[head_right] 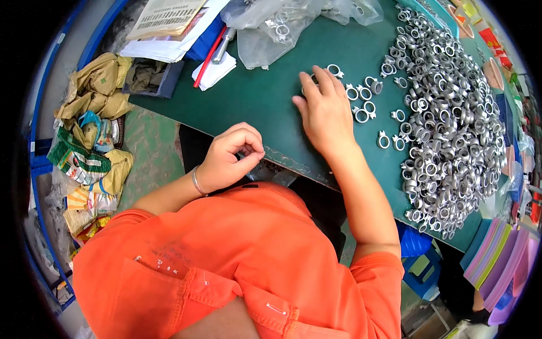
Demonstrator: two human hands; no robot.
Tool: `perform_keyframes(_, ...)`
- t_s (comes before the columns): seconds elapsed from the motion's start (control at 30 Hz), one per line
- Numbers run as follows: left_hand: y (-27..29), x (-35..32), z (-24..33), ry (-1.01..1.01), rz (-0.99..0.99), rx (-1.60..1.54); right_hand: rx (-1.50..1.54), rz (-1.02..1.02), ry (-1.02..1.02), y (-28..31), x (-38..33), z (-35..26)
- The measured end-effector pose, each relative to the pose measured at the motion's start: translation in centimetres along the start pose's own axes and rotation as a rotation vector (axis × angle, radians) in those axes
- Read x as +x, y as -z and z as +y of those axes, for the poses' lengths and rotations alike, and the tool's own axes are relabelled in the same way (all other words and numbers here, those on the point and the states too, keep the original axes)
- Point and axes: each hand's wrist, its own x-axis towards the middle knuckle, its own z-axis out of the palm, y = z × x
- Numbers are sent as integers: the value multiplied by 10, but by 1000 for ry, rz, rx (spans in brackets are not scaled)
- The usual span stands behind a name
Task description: The person takes small silver metal rings and inserts smaller metal parts into them by hand, repeating this action with several components and placing the finished items on a green workbench.
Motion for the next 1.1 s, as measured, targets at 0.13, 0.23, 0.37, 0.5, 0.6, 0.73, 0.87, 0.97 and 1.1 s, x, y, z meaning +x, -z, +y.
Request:
perform_keyframes(0.13, -1, 1, 0, 7, -6, 18, 2, -112, 1, 2, -15, -1)
perform_keyframes(0.23, 3, -3, -4, 65, -6, 24, 56, -150, 31, 14, -39, -15)
perform_keyframes(0.37, 4, -1, -7, 79, -17, 37, 308, 37, -104, 32, -61, -6)
perform_keyframes(0.5, -4, 5, -7, 62, -39, 20, 337, 50, -357, 41, -66, -7)
perform_keyframes(0.6, -15, 9, -3, 75, -68, -27, 115, -2, -186, 29, -65, -10)
perform_keyframes(0.73, -21, 12, -5, 173, -143, -105, 437, 39, -374, 33, -72, -23)
perform_keyframes(0.87, -23, 17, 8, 489, -241, -468, 571, 169, -195, 31, -78, -37)
perform_keyframes(0.97, -26, 16, 6, 448, -196, -663, 512, 203, -31, 28, -81, -46)
perform_keyframes(1.1, -30, 12, 0, 148, -90, -549, 788, 179, -170, 22, -86, -43)
